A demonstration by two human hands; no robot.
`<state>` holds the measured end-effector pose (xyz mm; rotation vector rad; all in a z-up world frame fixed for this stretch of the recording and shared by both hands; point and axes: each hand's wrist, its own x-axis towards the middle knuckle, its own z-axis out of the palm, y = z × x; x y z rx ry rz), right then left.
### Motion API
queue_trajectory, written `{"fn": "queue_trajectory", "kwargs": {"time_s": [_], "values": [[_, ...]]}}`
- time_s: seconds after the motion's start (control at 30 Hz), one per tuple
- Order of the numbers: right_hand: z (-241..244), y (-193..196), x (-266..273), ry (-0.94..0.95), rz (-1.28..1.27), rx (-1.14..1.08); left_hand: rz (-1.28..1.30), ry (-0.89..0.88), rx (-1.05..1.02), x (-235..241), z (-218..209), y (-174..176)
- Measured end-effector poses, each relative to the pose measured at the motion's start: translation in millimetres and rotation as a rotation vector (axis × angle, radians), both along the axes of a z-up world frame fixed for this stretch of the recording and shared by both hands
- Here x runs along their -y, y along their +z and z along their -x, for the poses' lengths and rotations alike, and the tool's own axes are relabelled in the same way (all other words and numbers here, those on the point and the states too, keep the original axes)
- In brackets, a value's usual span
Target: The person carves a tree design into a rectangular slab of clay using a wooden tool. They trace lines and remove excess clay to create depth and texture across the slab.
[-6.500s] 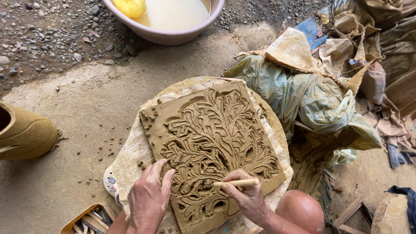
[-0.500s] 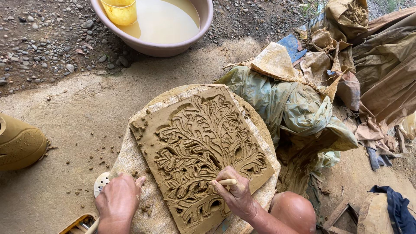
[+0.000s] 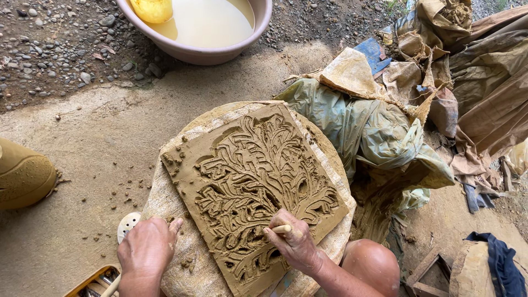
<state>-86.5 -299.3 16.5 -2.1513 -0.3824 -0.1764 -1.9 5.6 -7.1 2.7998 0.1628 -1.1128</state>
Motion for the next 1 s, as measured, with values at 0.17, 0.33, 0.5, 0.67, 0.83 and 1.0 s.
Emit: {"fn": "queue_trajectory", "kwargs": {"time_s": [0.17,0.33,0.5,0.67,0.83,1.0], "values": [[2,-2,1,-0.008,0.003,-0.078,0.024,0.024,-0.09,-3,-2,1],[4,-3,4,0.01,-0.011,-0.034,0.037,0.036,-0.131,-2,-1,3],[10,-6,3,-0.04,-0.038,-0.034,0.067,0.012,-0.137,0,4,3],[15,-11,1,-0.114,-0.041,-0.042,0.062,-0.003,-0.151,1,8,2],[17,-9,-1,-0.138,-0.079,-0.077,0.048,-0.037,-0.152,0,7,5],[21,-7,-5,-0.203,-0.107,-0.204,0.048,-0.033,-0.173,2,7,9]]}}
